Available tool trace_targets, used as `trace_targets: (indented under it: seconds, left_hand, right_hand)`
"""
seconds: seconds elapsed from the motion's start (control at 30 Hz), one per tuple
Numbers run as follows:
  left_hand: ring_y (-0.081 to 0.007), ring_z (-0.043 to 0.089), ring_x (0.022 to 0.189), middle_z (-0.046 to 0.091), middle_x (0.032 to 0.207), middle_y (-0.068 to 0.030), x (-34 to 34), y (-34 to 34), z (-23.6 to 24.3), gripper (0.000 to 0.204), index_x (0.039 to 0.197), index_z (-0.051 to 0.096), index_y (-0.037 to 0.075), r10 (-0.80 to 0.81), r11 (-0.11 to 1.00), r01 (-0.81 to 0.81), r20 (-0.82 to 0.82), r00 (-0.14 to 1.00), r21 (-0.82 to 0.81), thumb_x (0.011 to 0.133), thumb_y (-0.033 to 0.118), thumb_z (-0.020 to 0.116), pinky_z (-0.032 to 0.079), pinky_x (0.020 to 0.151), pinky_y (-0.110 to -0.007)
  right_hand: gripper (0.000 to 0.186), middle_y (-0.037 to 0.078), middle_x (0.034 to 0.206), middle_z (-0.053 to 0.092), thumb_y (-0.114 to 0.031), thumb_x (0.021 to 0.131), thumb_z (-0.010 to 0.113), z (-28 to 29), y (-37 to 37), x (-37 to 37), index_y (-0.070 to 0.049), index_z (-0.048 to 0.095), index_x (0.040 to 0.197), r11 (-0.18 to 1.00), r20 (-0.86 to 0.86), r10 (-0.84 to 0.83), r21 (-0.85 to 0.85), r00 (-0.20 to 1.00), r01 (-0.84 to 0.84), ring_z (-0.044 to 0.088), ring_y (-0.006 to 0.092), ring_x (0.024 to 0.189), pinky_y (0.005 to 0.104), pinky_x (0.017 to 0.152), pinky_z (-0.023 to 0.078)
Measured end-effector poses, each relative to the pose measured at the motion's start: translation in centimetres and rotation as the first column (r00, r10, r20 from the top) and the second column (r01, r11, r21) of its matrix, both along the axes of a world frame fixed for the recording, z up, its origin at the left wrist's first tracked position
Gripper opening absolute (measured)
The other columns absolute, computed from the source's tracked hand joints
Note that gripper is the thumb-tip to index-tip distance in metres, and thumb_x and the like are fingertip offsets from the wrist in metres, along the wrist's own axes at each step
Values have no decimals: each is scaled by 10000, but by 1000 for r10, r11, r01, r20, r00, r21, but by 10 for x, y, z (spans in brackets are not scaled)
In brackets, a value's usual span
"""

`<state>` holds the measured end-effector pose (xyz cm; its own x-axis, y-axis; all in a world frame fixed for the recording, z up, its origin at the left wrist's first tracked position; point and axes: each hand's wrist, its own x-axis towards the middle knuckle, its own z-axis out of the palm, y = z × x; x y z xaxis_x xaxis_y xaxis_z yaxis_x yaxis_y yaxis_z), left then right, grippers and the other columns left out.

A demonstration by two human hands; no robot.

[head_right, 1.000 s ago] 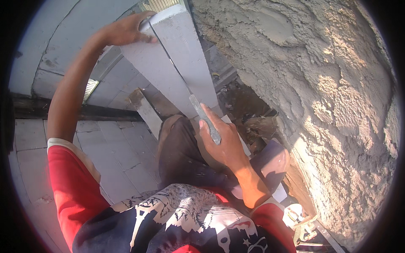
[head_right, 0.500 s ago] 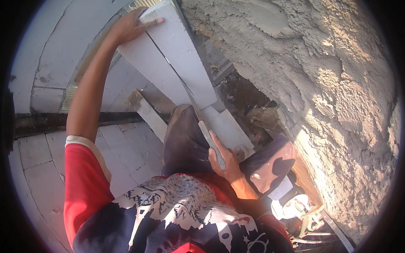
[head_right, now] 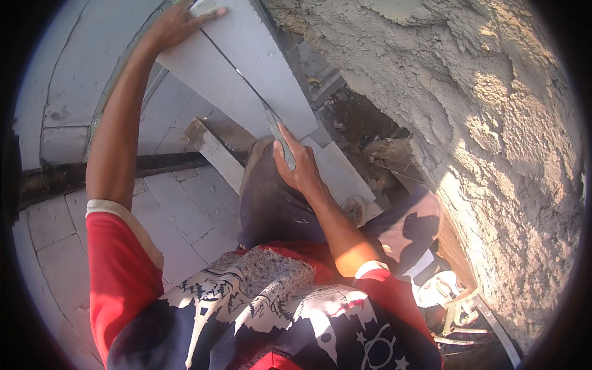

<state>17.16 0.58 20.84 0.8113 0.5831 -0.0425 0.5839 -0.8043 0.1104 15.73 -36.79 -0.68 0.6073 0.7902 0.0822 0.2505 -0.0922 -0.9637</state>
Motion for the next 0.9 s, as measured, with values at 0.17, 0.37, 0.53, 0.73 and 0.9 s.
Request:
trace_targets:
  seconds: [0.17, 0.37, 0.53, 0.73, 0.9]
  left_hand:
    - [-459, 531, 1417, 558, 1486, -360, -25, 26, -9, 1113, 1486, 506, -112, 48, 998, -48, -3, 999, 45, 883, 813, 645, 421, 1195, -484]
    - [-450, 533, 1417, 563, 1498, -331, -3, 20, -13, 1088, 1503, 497, -91, -11, 1000, 11, 30, 999, 22, 888, 790, 669, 422, 1195, -488]
    - [-440, 527, 1429, 552, 1519, -320, -23, 38, -16, 1083, 1517, 490, -82, 32, 999, -34, 56, 998, 38, 889, 779, 682, 422, 1195, -485]
    - [-447, 511, 1447, 541, 1528, -331, 7, 9, -2, 1120, 1529, 478, -90, 4, 1000, -4, 20, 1000, -18, 884, 808, 658, 409, 1209, -483]
    - [-457, 521, 1433, 545, 1506, -359, -5, 42, -24, 1172, 1496, 498, -121, 8, 1000, -9, 10, 1000, 26, 861, 855, 630, 418, 1199, -482]
  right_hand:
    - [509, 355, 1317, 676, -78, 1008, 609, 17, -72, -29, 74, 546, 1489, 998, 115, 54, 3, 992, -55, 674, 480, 1250, 462, 1040, 547]
    - [536, 320, 1386, 660, -72, 996, 609, -9, -15, 0, 64, 534, 1510, 985, -129, 74, -145, 989, -92, 649, 480, 1296, 461, 1066, 540]
    - [543, 344, 1345, 665, -83, 995, 624, 11, -66, -19, 46, 534, 1515, 996, 63, 80, -41, 995, -78, 656, 510, 1245, 461, 1042, 545]
    - [539, 349, 1307, 682, -109, 1012, 617, -17, -21, -2, 35, 530, 1524, 997, -11, 43, -67, 999, -44, 672, 488, 1244, 468, 1038, 542]
    - [536, 357, 1302, 680, -118, 1022, 604, -1, -53, -14, 33, 524, 1529, 987, -9, 53, -153, 999, -54, 676, 480, 1247, 450, 1026, 548]
